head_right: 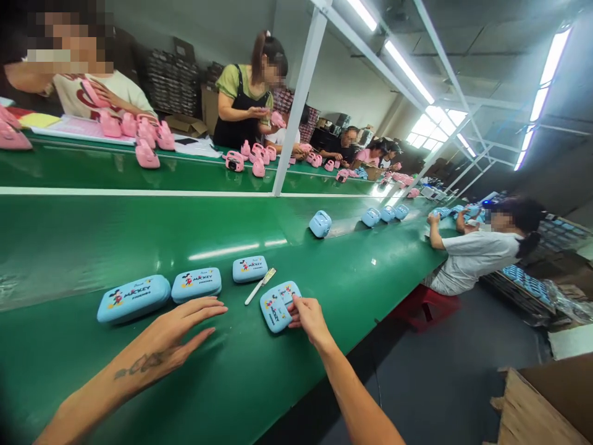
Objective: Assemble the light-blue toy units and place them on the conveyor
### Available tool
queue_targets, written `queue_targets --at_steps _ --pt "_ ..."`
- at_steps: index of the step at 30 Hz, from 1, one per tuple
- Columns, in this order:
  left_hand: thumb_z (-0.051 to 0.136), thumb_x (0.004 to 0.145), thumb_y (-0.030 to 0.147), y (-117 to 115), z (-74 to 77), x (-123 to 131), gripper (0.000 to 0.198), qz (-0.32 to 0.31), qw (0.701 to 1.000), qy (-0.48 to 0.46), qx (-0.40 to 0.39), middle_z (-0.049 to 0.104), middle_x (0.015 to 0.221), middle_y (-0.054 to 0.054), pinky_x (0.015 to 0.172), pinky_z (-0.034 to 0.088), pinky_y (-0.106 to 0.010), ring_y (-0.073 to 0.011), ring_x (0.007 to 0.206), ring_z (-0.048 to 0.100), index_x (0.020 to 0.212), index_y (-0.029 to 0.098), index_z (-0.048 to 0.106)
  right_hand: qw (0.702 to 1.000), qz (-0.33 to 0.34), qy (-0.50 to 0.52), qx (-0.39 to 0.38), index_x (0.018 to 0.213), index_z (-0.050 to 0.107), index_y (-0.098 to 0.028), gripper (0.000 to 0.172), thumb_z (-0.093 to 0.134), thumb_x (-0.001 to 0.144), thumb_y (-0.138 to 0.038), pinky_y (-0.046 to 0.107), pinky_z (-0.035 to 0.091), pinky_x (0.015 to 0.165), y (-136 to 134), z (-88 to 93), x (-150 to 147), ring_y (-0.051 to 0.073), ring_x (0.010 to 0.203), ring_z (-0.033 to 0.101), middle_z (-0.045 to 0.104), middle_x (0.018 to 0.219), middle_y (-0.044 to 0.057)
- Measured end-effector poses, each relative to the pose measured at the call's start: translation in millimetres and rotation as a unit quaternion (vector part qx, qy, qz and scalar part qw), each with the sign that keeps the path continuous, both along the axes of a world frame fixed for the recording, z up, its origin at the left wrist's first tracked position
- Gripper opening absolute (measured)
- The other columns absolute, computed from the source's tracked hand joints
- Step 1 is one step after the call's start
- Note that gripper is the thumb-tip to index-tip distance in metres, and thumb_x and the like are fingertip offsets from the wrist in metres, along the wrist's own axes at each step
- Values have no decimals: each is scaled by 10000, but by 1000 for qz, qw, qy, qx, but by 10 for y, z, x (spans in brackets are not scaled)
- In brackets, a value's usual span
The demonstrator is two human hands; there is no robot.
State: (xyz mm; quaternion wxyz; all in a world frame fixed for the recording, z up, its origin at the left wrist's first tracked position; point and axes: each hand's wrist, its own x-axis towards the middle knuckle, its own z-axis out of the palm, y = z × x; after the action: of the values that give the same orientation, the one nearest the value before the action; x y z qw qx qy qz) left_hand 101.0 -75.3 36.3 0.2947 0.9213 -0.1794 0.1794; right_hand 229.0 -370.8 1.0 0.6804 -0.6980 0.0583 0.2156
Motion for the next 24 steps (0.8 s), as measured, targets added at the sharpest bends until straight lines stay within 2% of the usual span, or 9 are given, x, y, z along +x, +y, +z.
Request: queue_targets --at_steps 4,7,9,12,16,19,21,22,24 --pt "564 956 352 95 -183 -466 297 38 999 -23 -16 754 1199 -9 927 599 -312 -210 1056 738 1214 347 712 1000 -15 -14 22 788 680 -140 487 786 719 -611 256 574 531 -13 84 -46 163 572 703 714 702 72" --pt "607 931 353 84 -404 -836 289 74 997 -34 0 763 1186 17 930 599 -288 -211 1068 737 1197 361 720 990 -5 -119 -78 912 688 -162 430 768 741 -549 294 569 565 -12 152 -160 185 612 704 730 760 65" --pt "607 927 356 23 -541 -1026 299 91 995 -39 24 758 1209 16 951 600 -319 -228 1102 726 1205 365 717 955 32 -246 -165 1012 700 -181 383 770 755 -457 321 576 633 1 236 -245 205 722 706 748 900 86" --pt "588 932 370 -93 -689 -1170 304 104 991 -42 68 737 1262 -14 972 599 -411 -274 1176 693 1205 353 719 881 158 -377 -237 1194 688 -233 460 772 779 -413 381 580 807 103 401 -352 255 978 679 710 1173 110" --pt "585 937 377 -148 -792 -1156 266 115 990 -54 67 754 1212 -33 1001 579 -462 -290 1178 689 1148 326 739 786 304 -430 -324 1400 588 -260 759 846 722 -482 504 467 1056 413 471 -433 345 1230 562 598 1399 128" --pt "593 941 372 -117 -808 -1116 253 117 990 -63 46 765 1178 -25 1031 562 -443 -270 1162 698 1142 315 737 741 374 -409 -378 1483 508 -199 885 874 691 -346 523 452 1053 629 370 -445 360 1186 563 618 1338 166" --pt "596 941 367 -101 -791 -1110 249 117 990 -65 51 765 1182 -24 1029 564 -438 -270 1164 697 1139 311 737 753 392 -374 -375 1483 504 -188 889 859 669 -227 488 484 1004 700 286 -436 329 1114 594 638 1263 156" --pt "600 938 364 -98 -778 -1112 248 117 989 -63 57 764 1186 -25 1025 566 -438 -272 1166 696 1138 309 737 774 387 -355 -355 1470 518 -204 871 840 661 -184 461 501 973 711 248 -428 305 1080 608 639 1241 137" --pt "604 935 359 -103 -757 -1120 246 115 990 -58 64 764 1190 -26 1023 568 -437 -274 1165 697 1135 307 738 840 353 -306 -276 1423 559 -250 816 799 650 -139 409 529 911 689 184 -410 253 1002 634 652 1183 85"
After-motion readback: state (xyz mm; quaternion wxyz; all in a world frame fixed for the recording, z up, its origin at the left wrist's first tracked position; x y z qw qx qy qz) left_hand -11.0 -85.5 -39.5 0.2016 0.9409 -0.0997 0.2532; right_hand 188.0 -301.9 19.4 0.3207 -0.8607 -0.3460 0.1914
